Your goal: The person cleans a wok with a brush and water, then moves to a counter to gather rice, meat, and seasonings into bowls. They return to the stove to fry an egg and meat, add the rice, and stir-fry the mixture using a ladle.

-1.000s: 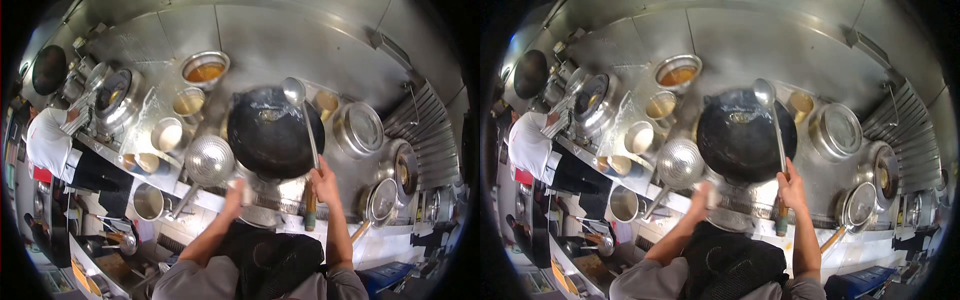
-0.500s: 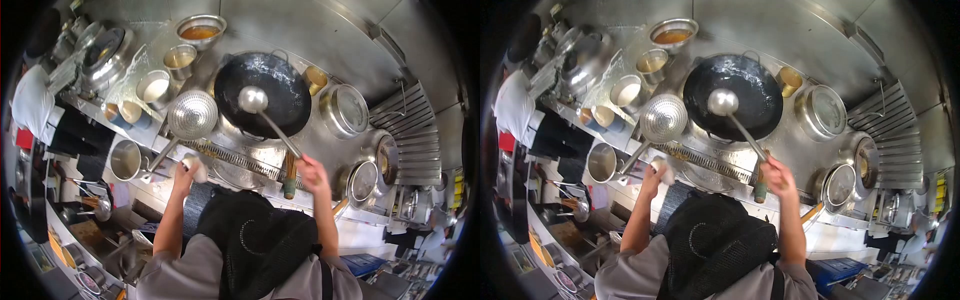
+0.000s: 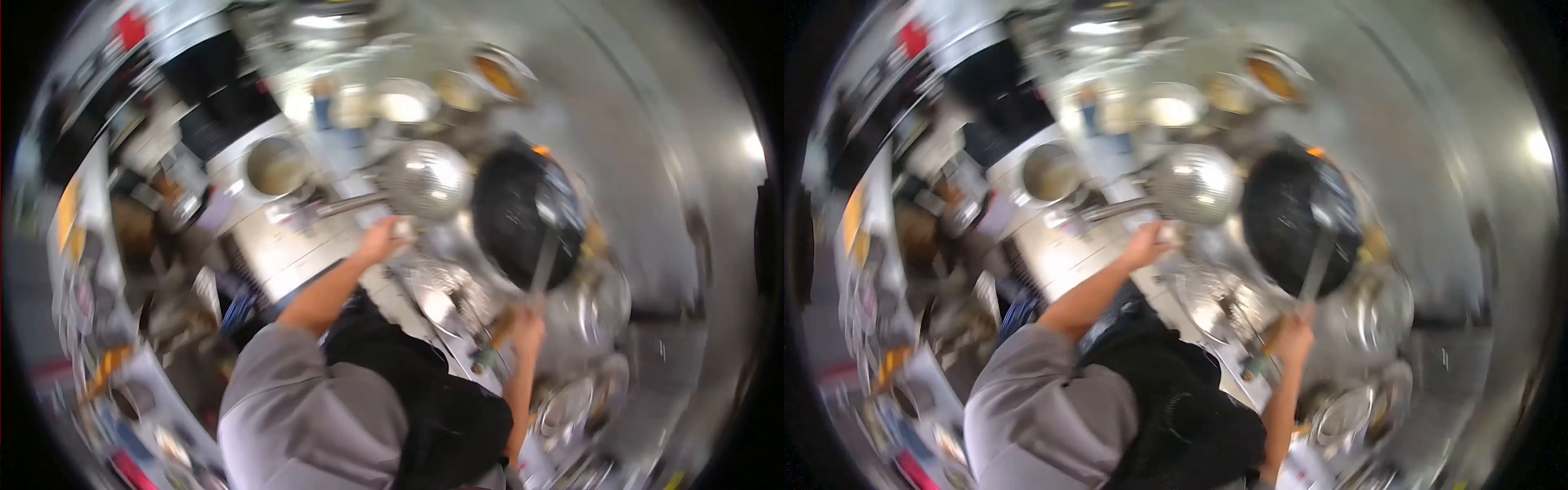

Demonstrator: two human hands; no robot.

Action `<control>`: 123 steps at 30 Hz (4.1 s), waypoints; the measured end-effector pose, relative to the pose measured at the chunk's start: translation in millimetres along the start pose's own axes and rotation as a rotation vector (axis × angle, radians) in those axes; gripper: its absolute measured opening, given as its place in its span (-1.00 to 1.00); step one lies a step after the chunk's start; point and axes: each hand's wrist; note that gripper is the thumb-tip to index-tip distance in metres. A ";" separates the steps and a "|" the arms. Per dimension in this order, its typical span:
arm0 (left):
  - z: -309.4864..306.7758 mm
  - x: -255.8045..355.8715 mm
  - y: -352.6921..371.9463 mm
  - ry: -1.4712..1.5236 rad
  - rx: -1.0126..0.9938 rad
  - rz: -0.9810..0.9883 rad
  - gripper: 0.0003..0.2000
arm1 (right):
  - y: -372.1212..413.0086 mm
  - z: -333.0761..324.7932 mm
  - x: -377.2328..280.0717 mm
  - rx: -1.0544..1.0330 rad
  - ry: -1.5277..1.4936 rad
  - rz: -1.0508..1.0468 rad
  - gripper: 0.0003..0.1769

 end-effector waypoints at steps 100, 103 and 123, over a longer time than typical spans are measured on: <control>-599.2 -216.1 235.6 0.965 1.347 -0.359 -0.72 | 236.8 306.4 -508.8 -1.821 -0.839 0.516 -0.42; -533.2 -148.3 181.6 1.029 1.174 -0.309 -0.74 | 208.5 224.5 -448.8 -1.650 -0.952 0.480 -0.38; -36.2 208.3 -14.9 1.326 0.050 -0.311 -0.79 | 40.3 -102.6 -69.0 -0.406 -1.005 0.361 -0.28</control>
Point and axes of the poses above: each hand's wrist, its own y-axis away from the middle knuckle, its own z-axis out of the palm, x = y × z, and after that the axes turned 3 degrees about x, right-handed
